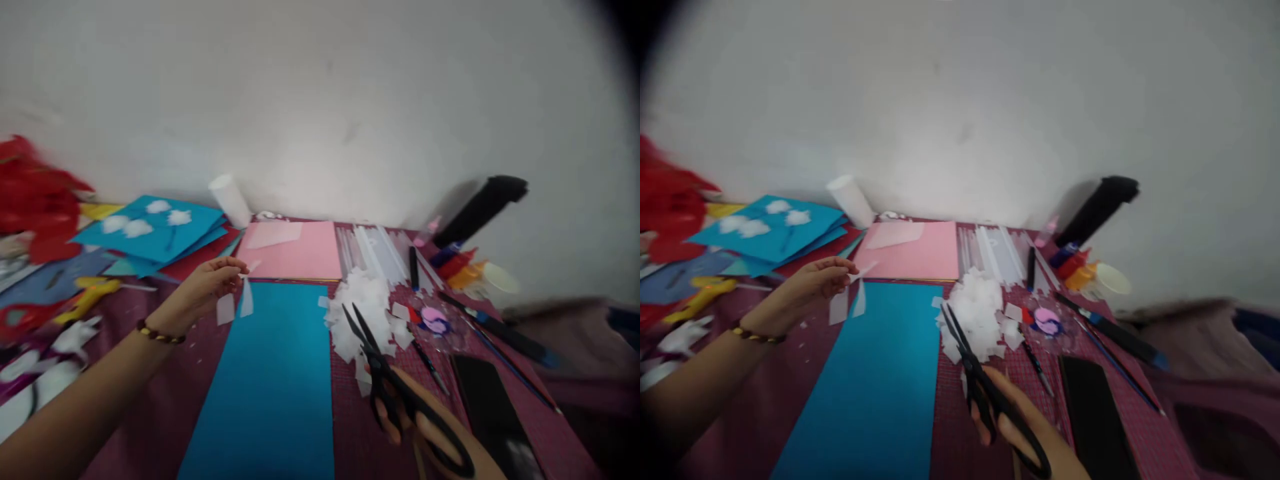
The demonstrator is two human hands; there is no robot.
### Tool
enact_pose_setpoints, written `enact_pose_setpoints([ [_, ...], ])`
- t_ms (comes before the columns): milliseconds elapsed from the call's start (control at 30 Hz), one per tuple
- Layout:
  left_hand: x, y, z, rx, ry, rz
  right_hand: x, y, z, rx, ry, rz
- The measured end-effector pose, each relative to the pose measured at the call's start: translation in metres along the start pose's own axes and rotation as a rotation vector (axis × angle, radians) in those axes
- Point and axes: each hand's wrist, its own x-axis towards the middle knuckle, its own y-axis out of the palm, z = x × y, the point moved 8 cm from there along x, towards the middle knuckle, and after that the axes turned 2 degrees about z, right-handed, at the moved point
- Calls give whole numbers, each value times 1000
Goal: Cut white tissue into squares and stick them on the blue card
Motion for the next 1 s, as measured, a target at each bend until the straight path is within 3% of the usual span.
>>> enact_pose_setpoints([
  [100,-23,-57,14,20,30,-146,6,25,5,-132,30,133],
  [167,-36,-75,17,227,109,-183,11,44,6,-205,54,195],
  [233,-45,-73,14,553,236,-151,16,62,7,-261,67,211],
  [333,-49,-53,16,999,361,-79,22,83,6,-295,111,174],
  [433,-38,-39,19,1177,378,-94,25,94,4,-335,143,100],
  [567,-11,-27,19,1093,401,-145,30,101,-5,-414,148,49],
  [700,13,-31,16,889,381,-161,37,98,-18,-363,112,49],
  [800,20,-31,14,688,324,-119,37,95,-10,-310,42,79],
  [900,15,-9,14,498,257,8,31,87,11,-267,-21,94],
  [1000,-1,34,14,288,151,203,26,67,27,-257,-37,44],
])
